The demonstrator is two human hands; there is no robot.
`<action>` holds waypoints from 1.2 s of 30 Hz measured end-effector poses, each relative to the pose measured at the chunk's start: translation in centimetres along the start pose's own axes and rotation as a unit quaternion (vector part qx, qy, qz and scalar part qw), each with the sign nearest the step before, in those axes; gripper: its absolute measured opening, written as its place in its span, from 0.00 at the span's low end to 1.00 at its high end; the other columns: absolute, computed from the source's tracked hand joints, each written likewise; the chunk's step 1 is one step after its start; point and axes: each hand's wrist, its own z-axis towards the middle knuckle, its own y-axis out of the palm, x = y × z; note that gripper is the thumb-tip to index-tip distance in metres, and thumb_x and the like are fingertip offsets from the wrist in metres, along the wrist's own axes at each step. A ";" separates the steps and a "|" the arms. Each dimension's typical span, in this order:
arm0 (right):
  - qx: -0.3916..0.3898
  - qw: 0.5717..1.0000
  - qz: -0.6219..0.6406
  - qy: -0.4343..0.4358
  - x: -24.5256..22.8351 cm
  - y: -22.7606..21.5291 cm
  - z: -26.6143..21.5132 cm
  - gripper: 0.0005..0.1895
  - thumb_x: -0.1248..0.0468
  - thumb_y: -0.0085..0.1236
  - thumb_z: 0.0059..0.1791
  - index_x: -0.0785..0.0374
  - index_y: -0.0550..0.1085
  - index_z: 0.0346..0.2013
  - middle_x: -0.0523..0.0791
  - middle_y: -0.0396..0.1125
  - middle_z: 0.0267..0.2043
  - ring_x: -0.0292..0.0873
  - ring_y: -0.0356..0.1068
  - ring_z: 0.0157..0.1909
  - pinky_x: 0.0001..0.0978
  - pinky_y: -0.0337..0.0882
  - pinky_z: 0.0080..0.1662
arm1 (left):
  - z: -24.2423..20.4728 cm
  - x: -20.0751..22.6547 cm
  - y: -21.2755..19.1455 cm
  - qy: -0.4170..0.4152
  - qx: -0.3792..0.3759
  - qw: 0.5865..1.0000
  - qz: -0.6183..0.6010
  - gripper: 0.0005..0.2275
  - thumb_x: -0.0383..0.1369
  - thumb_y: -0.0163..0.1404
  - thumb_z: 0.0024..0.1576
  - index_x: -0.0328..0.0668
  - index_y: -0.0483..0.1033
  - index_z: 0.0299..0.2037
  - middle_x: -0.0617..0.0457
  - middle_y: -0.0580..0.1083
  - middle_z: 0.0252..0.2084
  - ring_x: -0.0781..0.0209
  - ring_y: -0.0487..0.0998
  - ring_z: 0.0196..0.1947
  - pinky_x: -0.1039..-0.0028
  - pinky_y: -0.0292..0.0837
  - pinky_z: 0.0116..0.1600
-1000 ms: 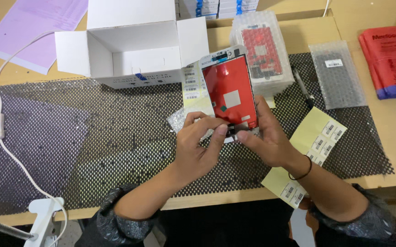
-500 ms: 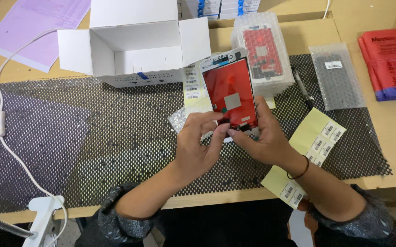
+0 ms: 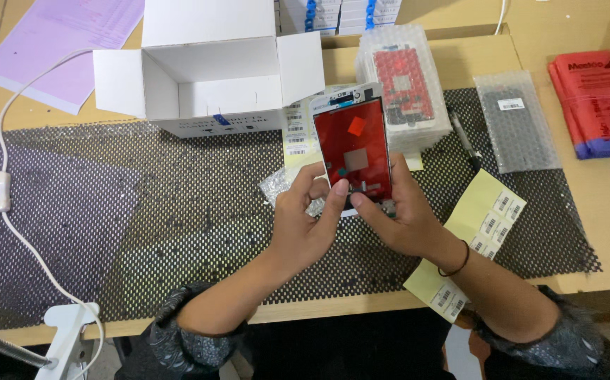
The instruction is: The person opens a white box labeled 'GLASS PRODUCTS' and removes bubble-wrapped items. They unwrap a smartphone screen assembly and inspect it by hand, turning it over and touching the edges and connectors.
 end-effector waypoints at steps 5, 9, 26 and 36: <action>0.001 1.000 0.017 0.010 0.4 -0.2 0.1 0.16 0.65 0.56 0.51 0.69 0.64 0.50 0.50 0.70 0.35 0.41 0.75 0.35 0.35 0.76 0.38 | 0.2 0.0 0.2 -0.021 -0.001 1.000 -0.018 0.09 0.28 0.52 0.61 0.31 0.75 0.48 0.50 0.76 0.20 0.60 0.79 0.21 0.74 0.74 0.31; -0.003 1.000 0.017 -0.007 0.4 0.0 -0.1 0.21 0.63 0.58 0.51 0.70 0.64 0.54 0.54 0.71 0.41 0.45 0.74 0.42 0.43 0.74 0.44 | 0.5 0.7 0.1 -0.052 -0.014 0.998 -0.028 0.07 0.30 0.49 0.63 0.35 0.79 0.42 0.53 0.74 0.19 0.71 0.74 0.23 0.77 0.71 0.31; 0.081 0.952 -0.249 -0.160 -1.5 -2.6 1.0 0.30 0.60 0.59 0.54 0.63 0.62 0.68 0.55 0.52 0.69 0.56 0.56 0.68 0.52 0.67 0.60 | 0.7 1.7 -0.2 -0.080 -0.064 0.986 -0.135 0.19 0.39 0.36 0.68 0.31 0.66 0.61 0.44 0.76 0.45 0.58 0.78 0.46 0.67 0.77 0.51; 0.041 0.856 -0.419 -0.300 -2.5 -3.0 1.5 0.08 0.63 0.60 0.56 0.53 0.80 0.50 0.48 0.67 0.60 0.57 0.61 0.60 0.50 0.62 0.62 | 0.4 1.4 -0.9 -0.053 -0.200 0.974 -0.090 0.26 0.47 0.34 0.68 0.34 0.53 0.69 0.43 0.69 0.62 0.54 0.74 0.60 0.66 0.72 0.63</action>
